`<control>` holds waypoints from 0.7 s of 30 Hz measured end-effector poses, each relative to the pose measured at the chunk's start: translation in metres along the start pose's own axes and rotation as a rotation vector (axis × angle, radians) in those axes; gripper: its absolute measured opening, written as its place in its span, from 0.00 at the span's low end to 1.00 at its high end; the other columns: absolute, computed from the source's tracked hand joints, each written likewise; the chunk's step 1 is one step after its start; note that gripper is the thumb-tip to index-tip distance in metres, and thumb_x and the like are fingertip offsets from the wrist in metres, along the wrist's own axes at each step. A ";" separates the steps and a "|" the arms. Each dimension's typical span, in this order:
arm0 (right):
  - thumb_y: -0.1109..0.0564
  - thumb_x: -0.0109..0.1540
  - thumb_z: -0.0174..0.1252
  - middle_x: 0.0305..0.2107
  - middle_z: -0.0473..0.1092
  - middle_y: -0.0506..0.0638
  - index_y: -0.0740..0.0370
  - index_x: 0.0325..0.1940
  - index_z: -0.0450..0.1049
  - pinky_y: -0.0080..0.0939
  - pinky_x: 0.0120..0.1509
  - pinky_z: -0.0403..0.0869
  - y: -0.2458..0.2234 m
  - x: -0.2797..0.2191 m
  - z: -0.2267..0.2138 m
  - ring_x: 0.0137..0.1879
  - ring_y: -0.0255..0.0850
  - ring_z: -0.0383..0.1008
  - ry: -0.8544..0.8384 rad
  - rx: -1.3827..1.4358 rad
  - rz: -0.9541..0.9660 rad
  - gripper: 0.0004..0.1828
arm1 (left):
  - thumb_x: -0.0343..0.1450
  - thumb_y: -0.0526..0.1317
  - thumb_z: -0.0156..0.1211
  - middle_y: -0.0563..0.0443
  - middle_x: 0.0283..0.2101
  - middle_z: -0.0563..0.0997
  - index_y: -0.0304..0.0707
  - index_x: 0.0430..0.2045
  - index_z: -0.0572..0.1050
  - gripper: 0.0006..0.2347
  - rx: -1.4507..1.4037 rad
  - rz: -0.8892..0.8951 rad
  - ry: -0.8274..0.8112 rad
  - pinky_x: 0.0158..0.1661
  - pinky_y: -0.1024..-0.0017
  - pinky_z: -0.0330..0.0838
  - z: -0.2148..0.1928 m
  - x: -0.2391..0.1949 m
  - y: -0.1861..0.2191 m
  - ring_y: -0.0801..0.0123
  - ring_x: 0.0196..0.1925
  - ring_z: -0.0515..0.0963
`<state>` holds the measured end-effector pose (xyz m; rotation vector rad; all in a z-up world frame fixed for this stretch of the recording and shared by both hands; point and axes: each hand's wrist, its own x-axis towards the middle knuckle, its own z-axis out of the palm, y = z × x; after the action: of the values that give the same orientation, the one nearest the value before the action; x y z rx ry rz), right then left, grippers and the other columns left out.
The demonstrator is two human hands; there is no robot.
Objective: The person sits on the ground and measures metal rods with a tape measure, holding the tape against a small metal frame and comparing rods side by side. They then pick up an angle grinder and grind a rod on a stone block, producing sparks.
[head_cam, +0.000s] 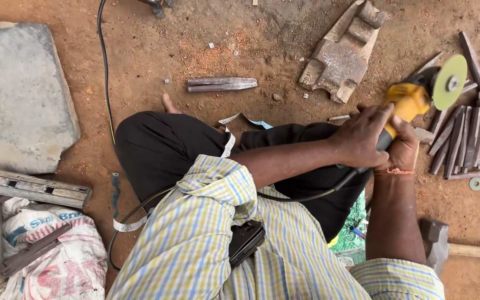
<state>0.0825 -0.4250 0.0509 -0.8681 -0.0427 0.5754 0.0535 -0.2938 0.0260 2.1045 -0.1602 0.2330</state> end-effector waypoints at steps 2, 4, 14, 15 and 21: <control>0.55 0.64 0.65 0.56 0.71 0.67 0.68 0.74 0.61 0.55 0.70 0.75 -0.005 -0.003 -0.010 0.61 0.57 0.75 -0.012 0.057 -0.022 0.37 | 0.58 0.51 0.71 0.21 0.63 0.67 0.23 0.68 0.54 0.46 -0.024 0.151 -0.011 0.61 0.50 0.65 -0.024 -0.010 -0.011 0.38 0.65 0.69; 0.57 0.63 0.66 0.49 0.71 0.65 0.69 0.73 0.59 0.56 0.64 0.79 -0.010 -0.010 -0.020 0.57 0.55 0.77 0.070 0.119 -0.050 0.38 | 0.74 0.47 0.65 0.32 0.64 0.73 0.34 0.59 0.71 0.22 -0.231 0.424 -0.203 0.63 0.50 0.68 -0.065 -0.022 -0.029 0.44 0.66 0.73; 0.48 0.73 0.57 0.45 0.70 0.61 0.71 0.65 0.60 0.58 0.60 0.80 -0.108 -0.047 -0.234 0.50 0.54 0.77 0.248 -0.233 -0.085 0.27 | 0.65 0.36 0.63 0.33 0.51 0.77 0.27 0.54 0.71 0.22 1.218 -0.439 -0.398 0.52 0.55 0.73 -0.203 -0.069 -0.257 0.51 0.52 0.78; 0.49 0.73 0.57 0.44 0.70 0.62 0.72 0.61 0.62 0.56 0.59 0.81 -0.114 -0.053 -0.232 0.49 0.53 0.78 0.304 -0.307 -0.048 0.24 | 0.70 0.37 0.60 0.36 0.51 0.78 0.30 0.52 0.74 0.17 1.178 -0.455 -0.344 0.52 0.54 0.73 -0.202 -0.069 -0.265 0.51 0.52 0.78; 0.67 0.62 0.57 0.43 0.73 0.57 0.69 0.60 0.66 0.49 0.52 0.82 -0.093 -0.069 -0.123 0.46 0.47 0.79 0.442 -0.690 -0.145 0.21 | 0.75 0.40 0.54 0.39 0.47 0.81 0.35 0.49 0.77 0.12 1.289 -0.387 -0.315 0.47 0.49 0.75 -0.194 -0.077 -0.276 0.50 0.49 0.80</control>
<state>0.0992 -0.5937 0.0516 -1.6347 0.1032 0.2120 0.0157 0.0167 -0.1227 3.3737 0.3084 -0.3427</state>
